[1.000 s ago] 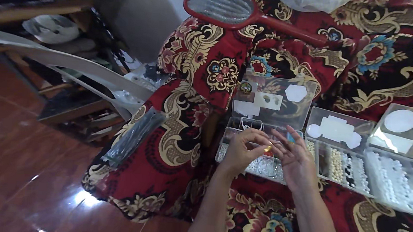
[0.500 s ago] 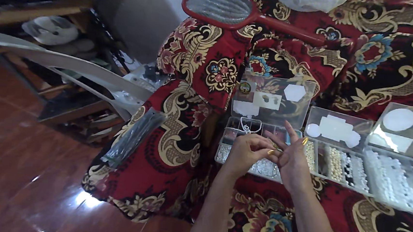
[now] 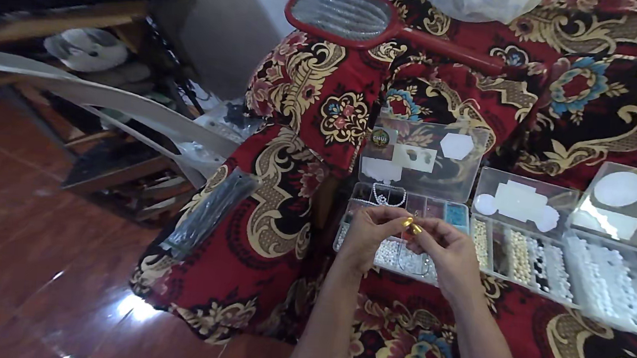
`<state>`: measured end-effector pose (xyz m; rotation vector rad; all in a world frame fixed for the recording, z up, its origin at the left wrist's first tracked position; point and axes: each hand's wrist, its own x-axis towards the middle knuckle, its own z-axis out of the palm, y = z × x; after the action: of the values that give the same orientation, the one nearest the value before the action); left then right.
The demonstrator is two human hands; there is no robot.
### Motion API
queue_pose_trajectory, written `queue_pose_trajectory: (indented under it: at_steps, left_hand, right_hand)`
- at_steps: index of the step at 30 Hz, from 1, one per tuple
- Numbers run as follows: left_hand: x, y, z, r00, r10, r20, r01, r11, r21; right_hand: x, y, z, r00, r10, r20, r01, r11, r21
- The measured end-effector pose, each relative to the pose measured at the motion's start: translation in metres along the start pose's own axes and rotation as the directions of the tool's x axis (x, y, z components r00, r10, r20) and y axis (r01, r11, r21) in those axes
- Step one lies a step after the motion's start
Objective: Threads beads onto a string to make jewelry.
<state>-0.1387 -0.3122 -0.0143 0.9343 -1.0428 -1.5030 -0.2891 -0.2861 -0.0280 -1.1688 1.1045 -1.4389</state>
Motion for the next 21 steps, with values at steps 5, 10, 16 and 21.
queue_pose_trajectory:
  at_steps: [5,10,16,21]
  left_hand:
    - [-0.001,0.001,0.001,0.999,0.023,-0.033,-0.024,0.999,-0.032]
    - [-0.001,0.0,-0.002,0.997,-0.073,0.016,0.075,0.964,-0.256]
    - [-0.003,-0.009,-0.001,0.953,-0.08,0.293,0.205,0.882,-0.425]
    - [0.0,-0.019,-0.004,0.907,-0.071,0.416,0.293,0.814,-0.501]
  right_hand:
    - [-0.001,0.0,0.0,0.999,-0.029,-0.038,0.027,0.999,-0.047]
    - [-0.007,-0.008,0.005,0.988,-0.149,-0.05,0.148,0.989,-0.01]
    - [-0.017,-0.013,0.016,0.959,-0.282,-0.043,0.279,0.959,-0.057]
    - [-0.018,-0.012,0.017,0.948,-0.314,-0.057,0.309,0.947,-0.085]
